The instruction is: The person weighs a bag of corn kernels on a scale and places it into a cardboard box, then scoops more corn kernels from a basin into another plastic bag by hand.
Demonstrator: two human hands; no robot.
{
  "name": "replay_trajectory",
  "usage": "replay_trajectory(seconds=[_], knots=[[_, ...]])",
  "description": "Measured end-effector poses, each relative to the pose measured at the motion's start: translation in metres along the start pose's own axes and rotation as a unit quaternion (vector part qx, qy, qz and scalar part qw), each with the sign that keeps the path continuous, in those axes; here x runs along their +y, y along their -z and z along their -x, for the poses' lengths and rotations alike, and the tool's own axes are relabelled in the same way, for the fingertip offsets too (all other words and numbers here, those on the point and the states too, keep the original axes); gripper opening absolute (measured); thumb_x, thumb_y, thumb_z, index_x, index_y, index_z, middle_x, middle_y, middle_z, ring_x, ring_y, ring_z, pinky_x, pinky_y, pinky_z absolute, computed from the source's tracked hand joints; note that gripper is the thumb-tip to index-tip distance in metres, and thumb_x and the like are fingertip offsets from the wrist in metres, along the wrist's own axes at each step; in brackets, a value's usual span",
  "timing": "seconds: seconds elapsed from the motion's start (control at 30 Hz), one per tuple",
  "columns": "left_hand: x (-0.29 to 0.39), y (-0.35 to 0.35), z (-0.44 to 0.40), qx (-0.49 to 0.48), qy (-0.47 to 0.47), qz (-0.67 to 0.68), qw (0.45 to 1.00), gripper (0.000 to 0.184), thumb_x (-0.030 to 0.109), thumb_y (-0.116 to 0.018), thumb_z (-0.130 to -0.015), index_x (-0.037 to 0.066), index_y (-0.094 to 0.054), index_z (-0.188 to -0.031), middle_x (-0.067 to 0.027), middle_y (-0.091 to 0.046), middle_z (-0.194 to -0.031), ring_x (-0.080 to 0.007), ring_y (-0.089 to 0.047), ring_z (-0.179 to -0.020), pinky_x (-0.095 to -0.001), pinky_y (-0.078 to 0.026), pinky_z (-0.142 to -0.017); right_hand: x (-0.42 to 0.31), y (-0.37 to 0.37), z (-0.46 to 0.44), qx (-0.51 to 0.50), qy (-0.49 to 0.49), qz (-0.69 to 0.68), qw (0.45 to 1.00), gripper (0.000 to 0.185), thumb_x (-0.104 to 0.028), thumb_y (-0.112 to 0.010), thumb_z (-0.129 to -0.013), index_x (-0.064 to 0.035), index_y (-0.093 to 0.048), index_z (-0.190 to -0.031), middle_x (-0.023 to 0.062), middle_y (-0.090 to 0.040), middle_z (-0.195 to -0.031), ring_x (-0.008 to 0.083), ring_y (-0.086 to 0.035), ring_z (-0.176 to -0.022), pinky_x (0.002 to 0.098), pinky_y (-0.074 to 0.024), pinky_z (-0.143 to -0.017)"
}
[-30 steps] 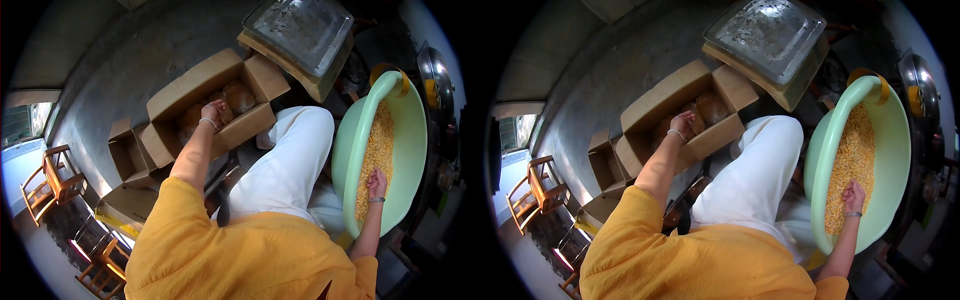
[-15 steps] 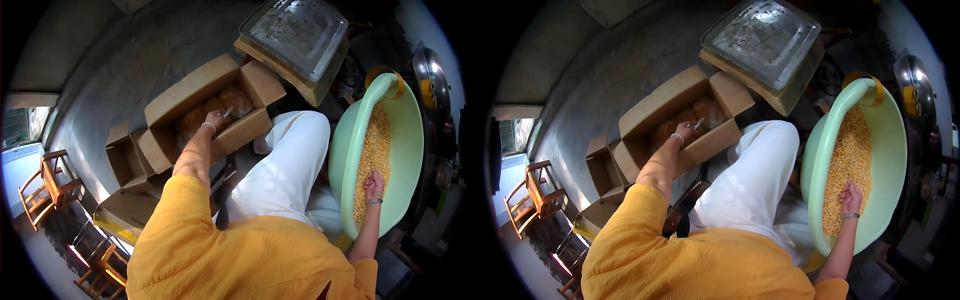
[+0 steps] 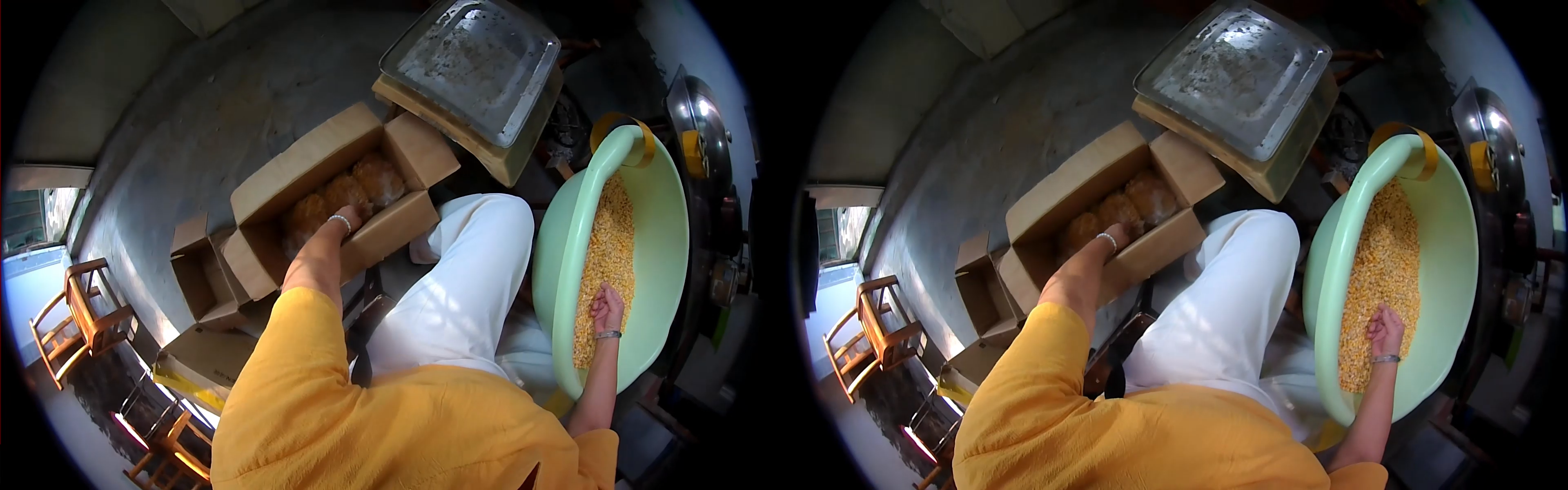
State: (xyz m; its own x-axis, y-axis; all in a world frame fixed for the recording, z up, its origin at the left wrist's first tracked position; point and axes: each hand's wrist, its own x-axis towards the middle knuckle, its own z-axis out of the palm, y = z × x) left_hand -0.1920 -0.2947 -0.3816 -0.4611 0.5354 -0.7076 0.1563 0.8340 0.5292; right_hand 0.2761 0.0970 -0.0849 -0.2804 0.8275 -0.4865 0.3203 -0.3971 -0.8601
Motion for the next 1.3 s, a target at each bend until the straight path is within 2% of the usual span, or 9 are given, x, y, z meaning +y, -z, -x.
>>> replay_trajectory(seconds=[0.1, 0.2, 0.3, 0.6, 0.8, 0.87, 0.93, 1.07, 1.3], knots=[[-0.014, -0.007, -0.019, -0.006, -0.011, -0.157, 0.987, 0.034, 0.025, -0.056, -0.081, 0.004, -0.063, -0.107, -0.0182, -0.058, -0.113, -0.0312, -0.055, -0.107, -0.0376, -0.043, -0.090, -0.001, 0.001, 0.001, -0.001, -0.005, -0.002, 1.000, 0.022, -0.017, -0.052, -0.089, -0.0031, -0.057, -0.105, 0.0047, -0.060, -0.071, 0.0107, -0.054, -0.050, 0.0231, -0.0426, -0.037], [0.038, 0.031, 0.037, -0.019, 0.029, -0.223, 0.974, 0.034, 0.027, -0.047, -0.084, 0.005, -0.065, -0.103, -0.0164, -0.061, -0.110, -0.0288, -0.057, -0.103, -0.0371, -0.045, -0.086, -0.003, 0.001, 0.004, -0.002, -0.006, -0.006, 1.000, 0.022, -0.018, -0.052, -0.089, -0.0030, -0.056, -0.105, 0.0049, -0.059, -0.072, 0.0111, -0.054, -0.051, 0.0234, -0.0423, -0.038], [0.033, 0.031, 0.031, -0.021, -0.040, -0.353, 0.934, 0.034, 0.025, -0.043, -0.086, 0.007, -0.066, -0.102, -0.0153, -0.060, -0.112, -0.0278, -0.057, -0.104, -0.0352, -0.046, -0.086, -0.003, -0.002, 0.004, 0.001, -0.003, -0.010, 1.000, 0.023, -0.018, -0.052, -0.089, -0.0028, -0.056, -0.106, 0.0047, -0.059, -0.072, 0.0113, -0.054, -0.051, 0.0233, -0.0419, -0.038], [0.016, 0.024, 0.022, -0.095, -0.081, -0.502, 0.856, 0.031, 0.020, -0.041, -0.089, 0.011, -0.065, -0.108, -0.0094, -0.059, -0.117, -0.0257, -0.056, -0.107, -0.0355, -0.048, -0.085, -0.002, -0.002, 0.003, -0.011, 0.001, -0.004, 1.000, 0.023, -0.018, -0.053, -0.089, -0.0023, -0.056, -0.105, 0.0043, -0.058, -0.072, 0.0118, -0.054, -0.051, 0.0234, -0.0423, -0.039], [0.019, 0.034, 0.038, -0.079, -0.108, -0.449, 0.883, 0.026, 0.018, -0.049, -0.083, 0.009, -0.068, -0.098, -0.0113, -0.059, -0.115, -0.0268, -0.057, -0.105, -0.0368, -0.048, -0.085, -0.001, 0.000, 0.001, -0.014, 0.000, 0.002, 1.000, 0.021, -0.016, -0.053, -0.089, -0.0025, -0.056, -0.105, 0.0046, -0.059, -0.071, 0.0119, -0.054, -0.050, 0.0236, -0.0429, -0.038], [0.023, 0.039, 0.047, -0.056, -0.041, -0.294, 0.953, 0.026, 0.019, -0.052, -0.080, 0.008, -0.068, -0.097, -0.0121, -0.061, -0.111, -0.0284, -0.058, -0.103, -0.0375, -0.048, -0.084, 0.000, -0.001, -0.001, -0.019, -0.002, 0.008, 1.000, 0.021, -0.015, -0.052, -0.089, -0.0025, -0.057, -0.104, 0.0048, -0.059, -0.071, 0.0121, -0.055, -0.050, 0.0238, -0.0429, -0.038], [0.015, 0.036, 0.043, -0.063, -0.013, -0.235, 0.970, 0.027, 0.021, -0.055, -0.078, 0.007, -0.068, -0.097, -0.0130, -0.062, -0.108, -0.0302, -0.058, -0.100, -0.0382, -0.047, -0.083, 0.000, -0.001, -0.002, -0.023, -0.003, 0.010, 1.000, 0.020, -0.015, -0.052, -0.089, -0.0024, -0.057, -0.104, 0.0050, -0.060, -0.071, 0.0123, -0.055, -0.050, 0.0241, -0.0430, -0.038], [-0.030, 0.015, 0.008, -0.110, -0.002, -0.218, 0.970, 0.030, 0.022, -0.054, -0.079, 0.002, -0.066, -0.098, -0.0175, -0.062, -0.105, -0.0329, -0.058, -0.100, -0.0390, -0.046, -0.084, -0.003, -0.003, 0.001, -0.023, -0.006, 0.010, 1.000, 0.020, -0.014, -0.052, -0.089, -0.0018, -0.057, -0.104, 0.0055, -0.060, -0.072, 0.0122, -0.055, -0.050, 0.0240, -0.0431, -0.038], [0.011, 0.038, 0.040, -0.080, 0.036, -0.227, 0.970, 0.038, 0.029, -0.053, -0.082, 0.001, -0.063, -0.105, -0.0200, -0.059, -0.111, -0.0338, -0.057, -0.102, -0.0399, -0.044, -0.087, -0.008, -0.005, 0.005, -0.031, 0.023, 0.008, 0.999, 0.022, -0.017, -0.052, -0.089, -0.0025, -0.056, -0.105, 0.0043, -0.059, -0.073, 0.0105, -0.054, -0.051, 0.0223, -0.0414, -0.037]])
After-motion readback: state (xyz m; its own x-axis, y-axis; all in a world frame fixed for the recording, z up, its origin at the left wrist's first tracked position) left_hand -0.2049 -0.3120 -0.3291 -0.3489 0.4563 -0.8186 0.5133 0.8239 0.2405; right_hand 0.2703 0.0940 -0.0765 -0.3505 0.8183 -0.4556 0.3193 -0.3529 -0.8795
